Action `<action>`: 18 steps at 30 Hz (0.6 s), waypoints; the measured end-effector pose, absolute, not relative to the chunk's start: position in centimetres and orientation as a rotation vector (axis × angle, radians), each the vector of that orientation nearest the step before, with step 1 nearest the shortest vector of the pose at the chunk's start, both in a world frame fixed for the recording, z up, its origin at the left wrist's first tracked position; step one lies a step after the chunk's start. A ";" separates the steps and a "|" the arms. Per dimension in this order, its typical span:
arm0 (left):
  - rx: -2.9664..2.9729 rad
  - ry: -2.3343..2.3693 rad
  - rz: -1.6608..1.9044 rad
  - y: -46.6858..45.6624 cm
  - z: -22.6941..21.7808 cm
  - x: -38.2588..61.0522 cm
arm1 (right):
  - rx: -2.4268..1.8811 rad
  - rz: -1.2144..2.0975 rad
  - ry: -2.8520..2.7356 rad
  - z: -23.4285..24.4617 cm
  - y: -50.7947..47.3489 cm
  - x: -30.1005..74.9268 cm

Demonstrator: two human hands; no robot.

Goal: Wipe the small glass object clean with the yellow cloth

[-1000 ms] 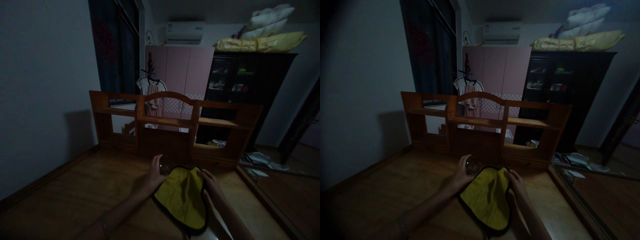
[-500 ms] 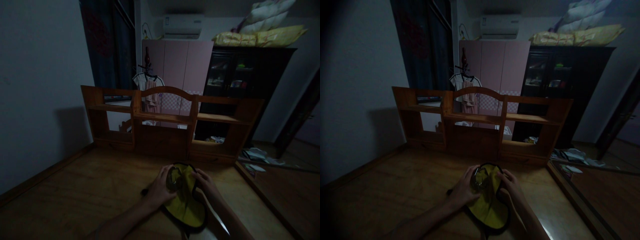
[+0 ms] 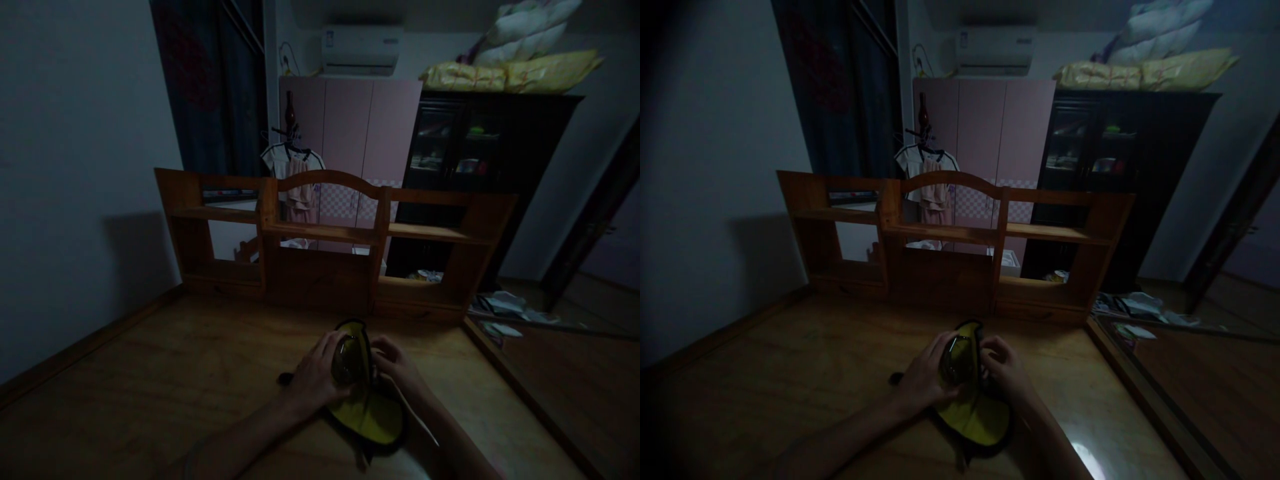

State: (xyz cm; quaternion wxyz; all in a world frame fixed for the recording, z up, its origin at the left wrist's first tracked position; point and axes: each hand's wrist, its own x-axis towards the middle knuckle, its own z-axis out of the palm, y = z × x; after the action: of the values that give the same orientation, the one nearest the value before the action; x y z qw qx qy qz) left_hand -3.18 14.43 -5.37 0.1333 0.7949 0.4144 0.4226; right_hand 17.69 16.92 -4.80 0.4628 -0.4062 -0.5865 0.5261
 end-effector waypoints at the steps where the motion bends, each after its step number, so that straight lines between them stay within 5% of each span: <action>1: 2.331 1.197 1.224 14.4 -5.4 -3.2 | -0.998 1.275 -1.455 -5.1 17.0 17.5; 18: 2.773 1.018 1.003 13.8 -5.0 -3.9 | -0.857 1.163 -1.796 -4.6 15.7 16.8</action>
State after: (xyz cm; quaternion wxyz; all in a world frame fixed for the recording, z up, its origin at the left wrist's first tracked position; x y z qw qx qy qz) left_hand -3.86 13.76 -5.01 0.0111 0.8888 0.3263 0.3215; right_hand 16.77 15.67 -4.56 0.4064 -0.3398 -0.7119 0.4610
